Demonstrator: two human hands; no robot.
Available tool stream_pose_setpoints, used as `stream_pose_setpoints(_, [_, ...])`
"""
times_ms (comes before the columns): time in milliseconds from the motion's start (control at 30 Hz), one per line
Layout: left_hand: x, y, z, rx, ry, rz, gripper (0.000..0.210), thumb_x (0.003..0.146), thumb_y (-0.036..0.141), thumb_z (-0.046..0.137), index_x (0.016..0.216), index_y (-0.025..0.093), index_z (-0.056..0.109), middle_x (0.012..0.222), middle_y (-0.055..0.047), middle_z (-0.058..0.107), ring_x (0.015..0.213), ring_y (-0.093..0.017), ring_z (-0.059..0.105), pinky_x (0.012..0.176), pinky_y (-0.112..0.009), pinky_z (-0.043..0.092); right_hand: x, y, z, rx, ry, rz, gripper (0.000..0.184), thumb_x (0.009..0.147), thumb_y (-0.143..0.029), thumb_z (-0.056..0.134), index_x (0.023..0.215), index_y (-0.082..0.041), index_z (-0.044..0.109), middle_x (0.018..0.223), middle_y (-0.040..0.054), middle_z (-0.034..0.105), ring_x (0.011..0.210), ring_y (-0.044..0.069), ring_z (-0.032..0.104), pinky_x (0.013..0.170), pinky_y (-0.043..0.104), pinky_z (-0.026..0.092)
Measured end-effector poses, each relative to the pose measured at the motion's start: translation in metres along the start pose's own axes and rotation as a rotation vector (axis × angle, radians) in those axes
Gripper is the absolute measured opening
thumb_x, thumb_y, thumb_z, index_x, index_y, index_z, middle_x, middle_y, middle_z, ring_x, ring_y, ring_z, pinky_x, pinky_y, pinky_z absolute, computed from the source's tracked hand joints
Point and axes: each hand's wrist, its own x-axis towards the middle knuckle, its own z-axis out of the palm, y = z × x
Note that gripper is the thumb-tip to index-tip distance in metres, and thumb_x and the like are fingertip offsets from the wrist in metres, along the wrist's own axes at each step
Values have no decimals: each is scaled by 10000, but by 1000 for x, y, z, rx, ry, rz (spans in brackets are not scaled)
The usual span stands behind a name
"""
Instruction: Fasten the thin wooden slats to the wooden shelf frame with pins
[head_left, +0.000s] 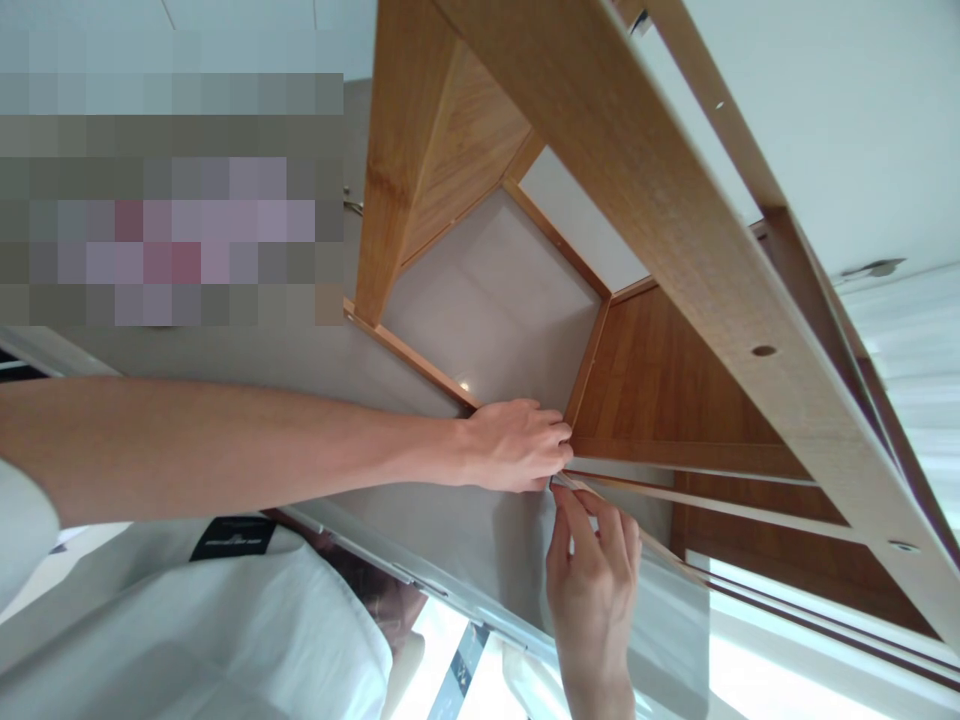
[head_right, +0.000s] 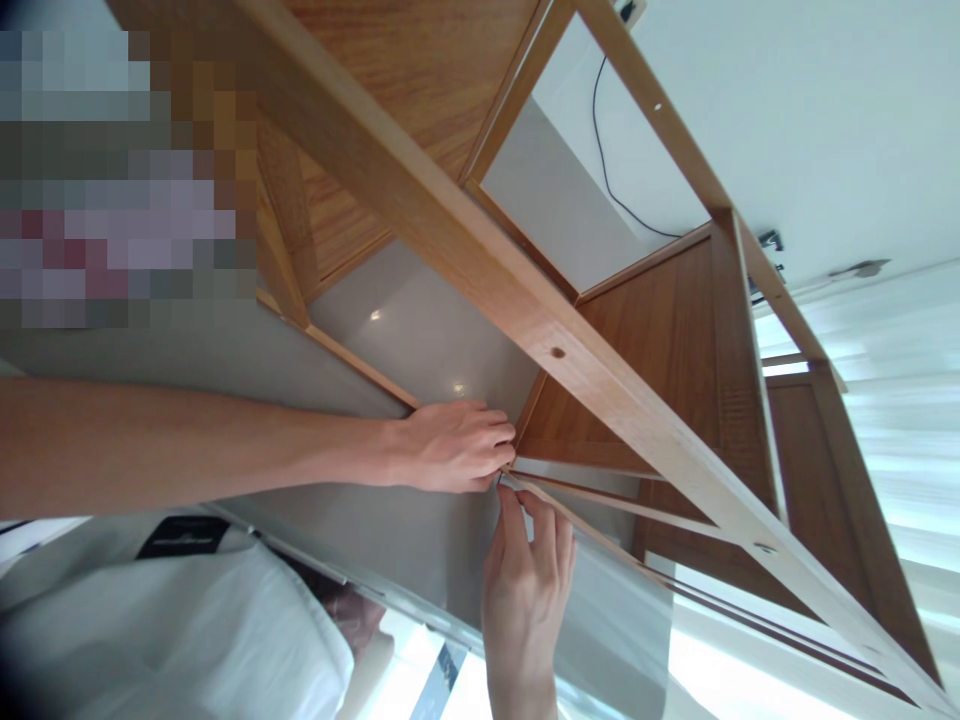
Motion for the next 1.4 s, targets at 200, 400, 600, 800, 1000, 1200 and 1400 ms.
stream_pose_setpoints(200, [0,0,0,-1,6,-7,98,899,253,666,876,158,677,875,-58,689,817,-224,646,647,-373,457,-5,5,14,218,107,116,147,951,-143,627,1078,-168,698,1010,87,698,964,199,629,895,362,500])
stream_pose_setpoints(400, [-1,1,1,7,7,-1,103,914,248,643,873,158,672,887,-57,688,843,-214,644,670,-380,465,-9,1,20,304,110,211,141,951,-177,641,1072,-192,712,998,63,729,943,185,650,886,343,514])
stream_pose_setpoints(600, [-1,1,1,1,6,0,91,905,238,651,872,157,673,886,-50,685,853,-218,650,685,-390,475,-11,-1,21,314,106,244,133,951,-188,643,1063,-197,714,991,62,732,942,191,650,876,344,520])
stream_pose_setpoints(800, [-1,0,1,-5,14,0,84,905,234,648,878,160,677,880,-46,682,864,-223,650,680,-394,476,-11,-2,19,260,143,178,145,949,-150,633,1066,-181,713,997,80,728,949,201,649,876,357,521])
stream_pose_setpoints(1000, [0,0,0,9,-2,-4,97,897,251,671,879,156,679,892,-58,690,855,-213,647,680,-382,466,-12,3,19,127,138,71,201,948,-118,622,1120,-184,701,1038,102,705,982,217,641,897,394,509])
stream_pose_setpoints(1200, [0,0,0,6,-5,2,107,900,260,669,872,158,676,880,-53,688,851,-213,646,678,-377,462,-10,-2,12,3,101,23,233,926,-82,633,1133,-172,690,1052,119,683,989,232,612,886,392,495])
stream_pose_setpoints(1400, [-1,0,-1,1,-6,-4,97,899,253,674,868,162,673,880,-64,692,837,-212,639,653,-362,449,0,-15,-4,-177,-41,-13,244,966,-91,539,1148,-176,678,1108,124,681,1032,265,567,872,395,444])
